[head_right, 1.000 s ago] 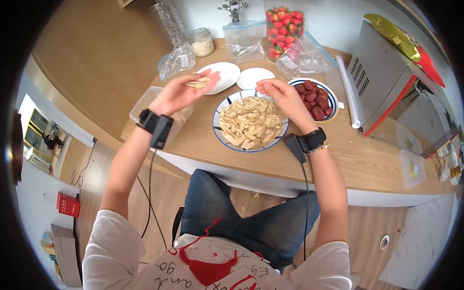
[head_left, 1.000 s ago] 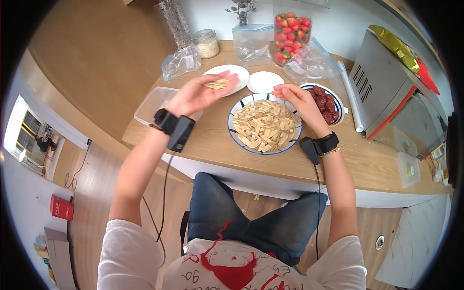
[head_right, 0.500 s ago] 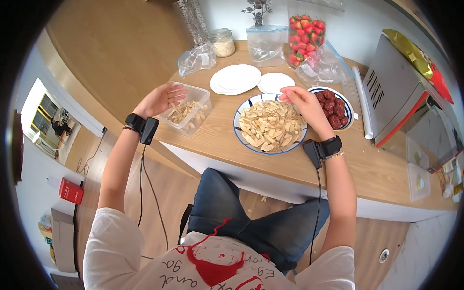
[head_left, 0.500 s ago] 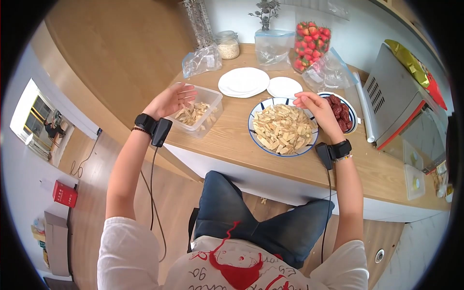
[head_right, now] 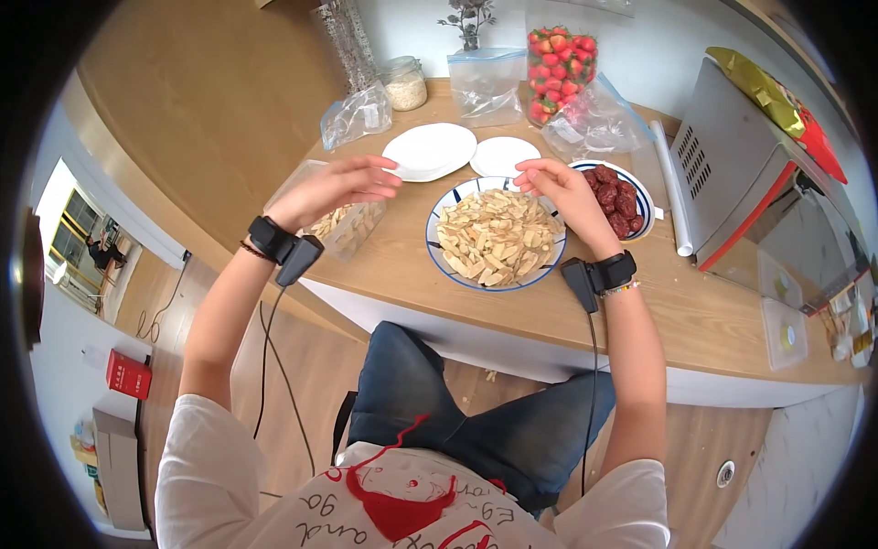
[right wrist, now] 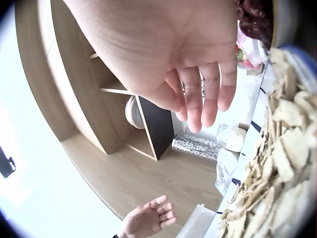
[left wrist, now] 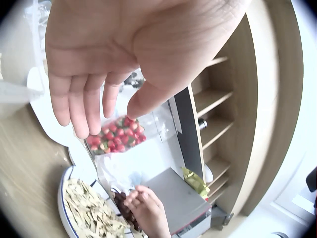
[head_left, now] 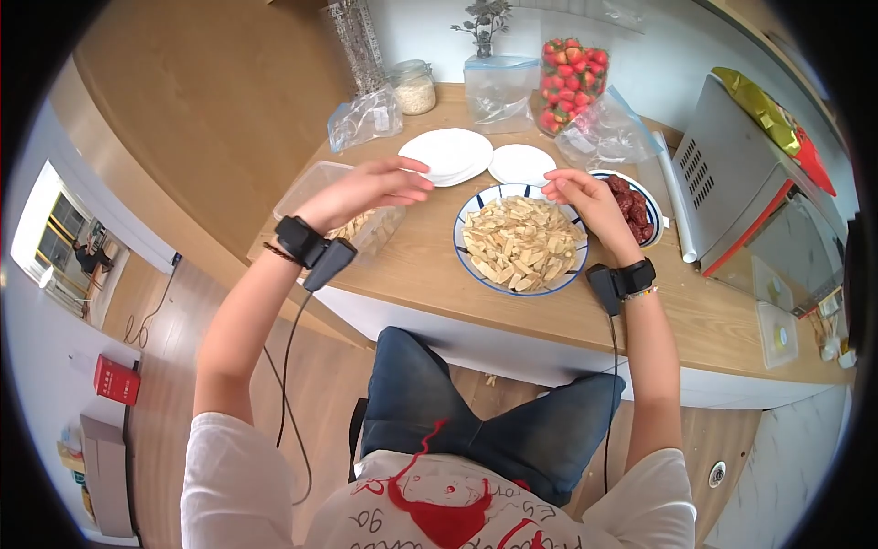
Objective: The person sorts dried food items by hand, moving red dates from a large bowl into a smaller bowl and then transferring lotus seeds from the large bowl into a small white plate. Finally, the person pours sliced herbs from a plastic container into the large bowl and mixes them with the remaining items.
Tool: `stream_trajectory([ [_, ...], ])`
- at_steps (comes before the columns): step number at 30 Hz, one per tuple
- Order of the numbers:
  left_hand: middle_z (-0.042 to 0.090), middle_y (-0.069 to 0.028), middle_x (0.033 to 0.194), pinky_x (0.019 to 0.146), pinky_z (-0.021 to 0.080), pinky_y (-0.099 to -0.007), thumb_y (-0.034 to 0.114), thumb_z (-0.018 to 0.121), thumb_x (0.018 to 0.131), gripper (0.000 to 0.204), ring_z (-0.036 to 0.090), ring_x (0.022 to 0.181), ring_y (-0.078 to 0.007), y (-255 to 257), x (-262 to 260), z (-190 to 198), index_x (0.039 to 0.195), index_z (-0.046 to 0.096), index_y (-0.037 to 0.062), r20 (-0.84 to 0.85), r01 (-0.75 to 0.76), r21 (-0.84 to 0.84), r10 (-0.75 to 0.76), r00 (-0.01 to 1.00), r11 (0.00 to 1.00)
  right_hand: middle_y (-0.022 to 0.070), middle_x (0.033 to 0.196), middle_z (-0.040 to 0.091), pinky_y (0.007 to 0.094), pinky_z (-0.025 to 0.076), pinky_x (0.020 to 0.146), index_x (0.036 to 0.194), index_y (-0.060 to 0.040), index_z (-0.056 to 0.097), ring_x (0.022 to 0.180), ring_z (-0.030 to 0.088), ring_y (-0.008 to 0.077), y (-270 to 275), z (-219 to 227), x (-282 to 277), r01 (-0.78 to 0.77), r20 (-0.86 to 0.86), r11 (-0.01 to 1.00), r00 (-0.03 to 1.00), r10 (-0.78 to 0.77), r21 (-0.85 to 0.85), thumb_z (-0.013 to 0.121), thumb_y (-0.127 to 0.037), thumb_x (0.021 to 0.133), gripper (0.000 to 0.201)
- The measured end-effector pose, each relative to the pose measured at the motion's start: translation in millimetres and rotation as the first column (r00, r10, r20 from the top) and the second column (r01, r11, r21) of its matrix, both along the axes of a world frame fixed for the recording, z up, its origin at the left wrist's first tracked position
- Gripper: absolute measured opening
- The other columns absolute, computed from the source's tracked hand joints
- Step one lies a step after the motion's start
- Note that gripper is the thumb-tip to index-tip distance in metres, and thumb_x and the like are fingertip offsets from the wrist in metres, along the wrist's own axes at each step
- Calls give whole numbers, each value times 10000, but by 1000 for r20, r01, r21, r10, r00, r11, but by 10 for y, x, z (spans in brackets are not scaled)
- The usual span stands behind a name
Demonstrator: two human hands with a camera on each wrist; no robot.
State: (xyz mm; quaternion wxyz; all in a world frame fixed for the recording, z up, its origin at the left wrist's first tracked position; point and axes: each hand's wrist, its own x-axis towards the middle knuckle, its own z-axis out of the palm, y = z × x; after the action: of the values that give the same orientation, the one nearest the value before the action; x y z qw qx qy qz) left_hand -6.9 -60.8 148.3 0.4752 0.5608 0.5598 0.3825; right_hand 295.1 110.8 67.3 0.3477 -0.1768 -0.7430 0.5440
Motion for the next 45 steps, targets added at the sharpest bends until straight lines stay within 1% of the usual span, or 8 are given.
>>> stream_trajectory([
  [4, 573, -124, 1169, 948, 433, -284, 135, 567, 882, 363, 557, 1079, -184, 261, 356, -89, 1221, 493, 28, -310, 252, 56, -223, 924, 966, 46, 978, 640, 238, 456, 809, 1106, -8, 592, 892, 575, 104, 6, -26, 28, -35, 68, 999, 997, 34, 8, 516, -144, 924, 239],
  [7, 575, -115, 1160, 938, 434, -285, 111, 630, 826, 418, 556, 1072, -198, 523, 505, -281, 1212, 500, 14, -623, 331, 132, -181, 761, 934, 41, 988, 639, 232, 453, 818, 1103, -6, 592, 924, 575, 93, -42, 21, 25, -22, 133, 1000, 991, 24, -18, 560, -124, 889, 246],
  [12, 577, -152, 1117, 883, 444, -340, 193, 718, 719, 586, 540, 1034, -258, 761, 626, -497, 1230, 497, 10, -764, 434, 28, -261, 590, 900, 43, 987, 635, 234, 449, 834, 1104, -8, 589, 950, 577, 97, -44, 51, 116, -60, 264, 997, 962, 71, -48, 611, -129, 854, 279],
  [14, 580, -151, 1096, 877, 444, -343, 171, 706, 719, 557, 544, 1013, -268, 783, 667, -591, 1222, 512, 33, -782, 420, 41, -233, 579, 906, 52, 1030, 615, 257, 451, 838, 1107, -19, 585, 976, 565, 112, -92, 125, 164, -88, 312, 991, 943, 117, -105, 652, -131, 816, 319],
  [20, 614, -137, 997, 810, 472, -339, 129, 687, 725, 422, 590, 910, -259, 828, 715, -671, 1128, 589, 54, -813, 406, 75, -181, 554, 911, 89, 1014, 555, 284, 442, 827, 1132, -54, 575, 956, 536, 178, -132, 75, 215, -182, 539, 880, 837, -95, 438, 711, -113, 733, 425],
  [26, 659, -103, 891, 718, 500, -303, 117, 670, 752, 291, 624, 786, -213, 871, 664, -718, 1037, 647, 59, -760, 354, 199, -84, 645, 914, 101, 912, 578, 285, 465, 730, 995, -7, 614, 832, 577, 172, -105, 1, 170, -160, 499, 878, 861, -100, 452, 701, -89, 728, 293],
  [33, 676, -97, 903, 748, 500, -317, 143, 655, 742, 271, 643, 820, -231, 933, 770, -612, 1003, 664, 68, -642, 223, 218, -33, 766, 950, 43, 704, 632, 243, 472, 611, 891, 0, 641, 668, 593, 101, -105, 44, 125, -32, 425, 973, 903, -71, 229, 654, -90, 802, 127],
  [45, 593, -136, 1011, 868, 450, -363, 121, 661, 751, 387, 575, 970, -293, 1298, 925, -725, 1131, 602, 82, -822, 542, 199, -162, 546, 816, 24, 833, 619, 233, 472, 684, 1036, -2, 578, 739, 566, 81, 65, 15, 128, 15, 177, 1000, 984, -12, -15, 583, -121, 869, 204],
])
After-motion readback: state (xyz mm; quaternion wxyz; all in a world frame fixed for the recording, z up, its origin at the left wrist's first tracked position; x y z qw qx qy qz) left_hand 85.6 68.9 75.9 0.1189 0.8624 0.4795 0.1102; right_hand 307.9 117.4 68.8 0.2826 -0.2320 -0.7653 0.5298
